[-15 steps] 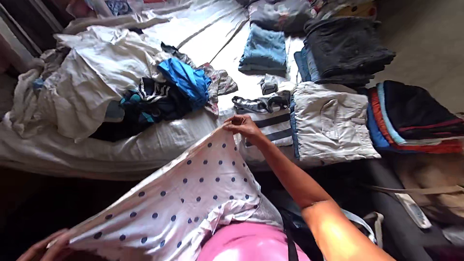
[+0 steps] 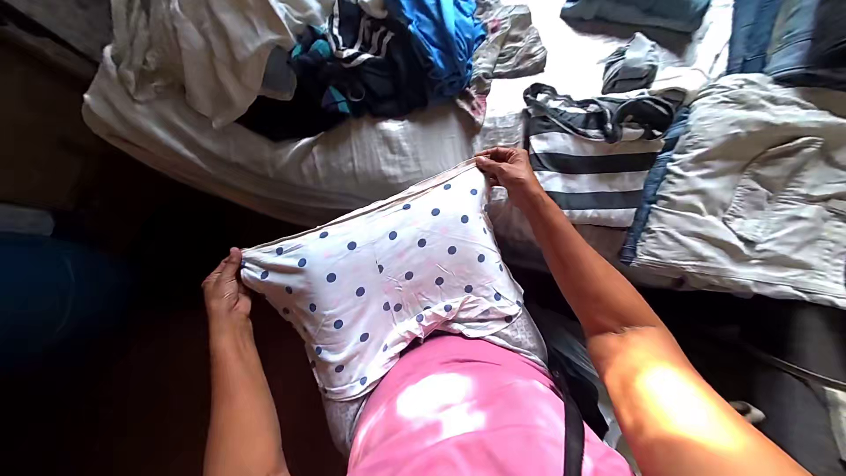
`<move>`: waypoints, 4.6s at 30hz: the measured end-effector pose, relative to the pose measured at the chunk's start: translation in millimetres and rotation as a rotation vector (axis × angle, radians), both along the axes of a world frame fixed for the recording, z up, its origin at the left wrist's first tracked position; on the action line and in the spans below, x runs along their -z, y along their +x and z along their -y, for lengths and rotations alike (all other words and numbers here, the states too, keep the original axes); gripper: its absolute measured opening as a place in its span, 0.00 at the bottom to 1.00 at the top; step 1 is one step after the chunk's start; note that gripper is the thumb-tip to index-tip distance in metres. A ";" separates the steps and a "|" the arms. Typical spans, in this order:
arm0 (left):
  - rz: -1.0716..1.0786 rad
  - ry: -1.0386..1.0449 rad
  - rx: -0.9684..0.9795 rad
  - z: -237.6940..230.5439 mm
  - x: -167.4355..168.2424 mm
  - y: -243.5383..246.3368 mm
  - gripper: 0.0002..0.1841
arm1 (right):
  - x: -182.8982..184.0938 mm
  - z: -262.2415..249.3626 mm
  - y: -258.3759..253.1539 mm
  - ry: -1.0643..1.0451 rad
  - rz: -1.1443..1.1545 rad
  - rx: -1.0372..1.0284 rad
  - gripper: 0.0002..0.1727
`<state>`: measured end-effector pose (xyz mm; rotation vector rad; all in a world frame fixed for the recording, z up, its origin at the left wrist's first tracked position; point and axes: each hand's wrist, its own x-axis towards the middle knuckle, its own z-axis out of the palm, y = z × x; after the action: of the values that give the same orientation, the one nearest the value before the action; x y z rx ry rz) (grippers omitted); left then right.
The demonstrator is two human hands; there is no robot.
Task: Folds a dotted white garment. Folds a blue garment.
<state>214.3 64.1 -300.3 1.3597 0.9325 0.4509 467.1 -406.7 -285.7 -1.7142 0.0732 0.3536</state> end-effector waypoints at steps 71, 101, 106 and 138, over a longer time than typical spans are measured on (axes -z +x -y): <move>0.357 1.177 0.943 197.8 -194.1 8.6 0.20 | -263.0 -33.9 -161.1 0.581 0.995 -0.474 0.20; 0.206 0.926 1.292 212.1 -134.5 -81.9 0.07 | -105.2 149.8 -203.4 0.250 0.259 -0.870 0.11; 0.154 0.729 1.372 205.9 -99.9 -79.0 0.11 | -66.2 149.8 -217.9 0.261 0.029 -0.887 0.13; -0.156 -0.370 0.704 239.5 -28.2 47.7 0.29 | -34.8 37.0 -111.2 0.330 -0.178 0.108 0.17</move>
<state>262.0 -175.3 -272.1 1.2888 0.5650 -0.3538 355.9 -443.7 -250.9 -1.3443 0.2249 0.4131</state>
